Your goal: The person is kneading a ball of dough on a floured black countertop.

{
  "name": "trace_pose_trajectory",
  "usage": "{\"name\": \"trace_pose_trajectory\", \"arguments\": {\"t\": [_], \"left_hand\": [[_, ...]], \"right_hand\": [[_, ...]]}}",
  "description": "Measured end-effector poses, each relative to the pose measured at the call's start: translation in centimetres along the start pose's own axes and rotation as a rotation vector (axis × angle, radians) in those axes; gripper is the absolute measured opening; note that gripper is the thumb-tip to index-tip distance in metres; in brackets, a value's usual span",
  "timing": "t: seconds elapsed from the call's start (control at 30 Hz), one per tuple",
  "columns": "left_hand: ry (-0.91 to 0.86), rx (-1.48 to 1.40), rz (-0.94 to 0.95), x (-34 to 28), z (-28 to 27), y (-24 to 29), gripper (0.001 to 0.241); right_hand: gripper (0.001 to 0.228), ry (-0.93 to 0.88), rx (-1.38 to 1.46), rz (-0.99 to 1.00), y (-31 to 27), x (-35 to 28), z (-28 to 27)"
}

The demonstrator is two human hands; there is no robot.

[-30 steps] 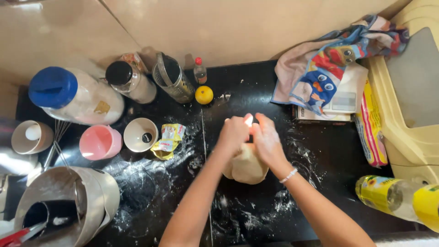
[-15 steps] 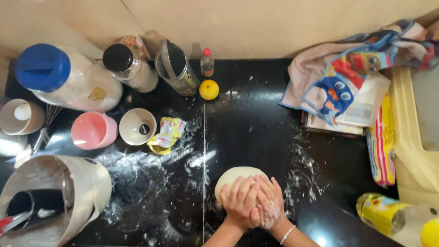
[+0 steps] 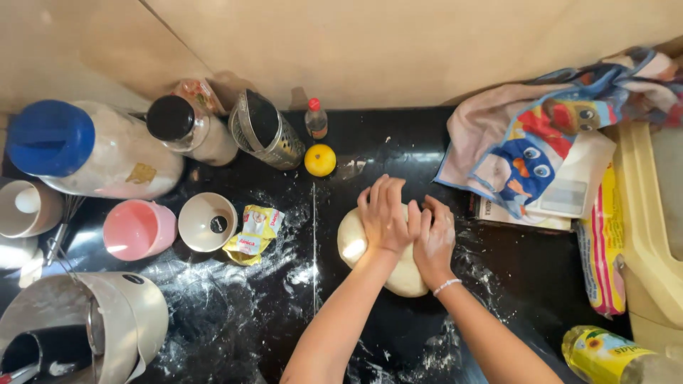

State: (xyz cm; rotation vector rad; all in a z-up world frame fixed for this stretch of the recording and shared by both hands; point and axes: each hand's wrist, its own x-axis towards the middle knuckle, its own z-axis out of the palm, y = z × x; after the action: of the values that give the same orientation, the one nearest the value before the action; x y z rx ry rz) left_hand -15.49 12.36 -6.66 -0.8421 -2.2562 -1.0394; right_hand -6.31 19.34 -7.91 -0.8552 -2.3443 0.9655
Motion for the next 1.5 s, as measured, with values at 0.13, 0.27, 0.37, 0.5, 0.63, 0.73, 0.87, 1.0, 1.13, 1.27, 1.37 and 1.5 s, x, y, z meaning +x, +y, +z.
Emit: {"name": "trace_pose_trajectory", "arguments": {"t": [0.13, 0.27, 0.37, 0.5, 0.63, 0.73, 0.87, 1.0, 1.13, 1.27, 1.37, 1.5], "left_hand": [[-0.086, -0.006, -0.008, 2.0, 3.0, -1.1, 0.036], [-0.552, -0.297, -0.279, 4.3, 1.2, -1.1, 0.034], [-0.727, -0.635, -0.56, 4.8, 3.6, -4.1, 0.041], [-1.114, -0.023, -0.547, 5.9, -3.4, -3.5, 0.073], [-1.131, -0.042, -0.618, 5.1, -7.3, -0.6, 0.08], [-1.131, -0.098, -0.686, 2.1, -12.1, 4.5, 0.046], [-0.335, -0.02, -0.113, -7.9, -15.9, 7.4, 0.041], [-0.041, -0.136, 0.204, -12.4, -18.6, 9.4, 0.04], [-0.058, -0.068, 0.261, -12.5, -16.4, 8.2, 0.049], [-0.016, -0.087, 0.228, -9.2, -12.6, 5.8, 0.045], [0.027, -0.063, 0.244, -7.2, -8.6, 3.3, 0.04], [0.105, -0.032, 0.218, -2.8, -4.9, 1.8, 0.036]], "right_hand": [[0.032, 0.101, -0.093, 0.072, 2.9, 1.3, 2.7], [0.027, 0.132, -0.562, -0.189, 10.1, -1.1, 5.0], [0.024, -0.027, -0.64, -0.329, 11.6, -4.6, 3.1], [0.029, -0.41, 0.262, 0.75, 2.8, -6.9, -3.8], [0.032, -0.474, -0.192, 0.401, -0.1, -5.0, -7.6], [0.036, -0.142, 0.147, 0.008, -7.4, -6.0, -9.2], [0.04, -0.146, 0.155, -0.354, -7.7, -12.5, -8.9], [0.051, -0.109, -0.094, -0.682, -2.2, -17.5, -9.1], [0.061, -0.09, -0.102, -0.73, 0.3, -15.9, -7.3], [0.06, -0.044, -0.11, -0.679, -0.8, -11.1, -5.4], [0.054, 0.006, -0.146, -0.581, 0.4, -7.7, -3.5], [0.031, -0.004, -0.223, -0.333, 1.8, -4.2, -1.2]]}}
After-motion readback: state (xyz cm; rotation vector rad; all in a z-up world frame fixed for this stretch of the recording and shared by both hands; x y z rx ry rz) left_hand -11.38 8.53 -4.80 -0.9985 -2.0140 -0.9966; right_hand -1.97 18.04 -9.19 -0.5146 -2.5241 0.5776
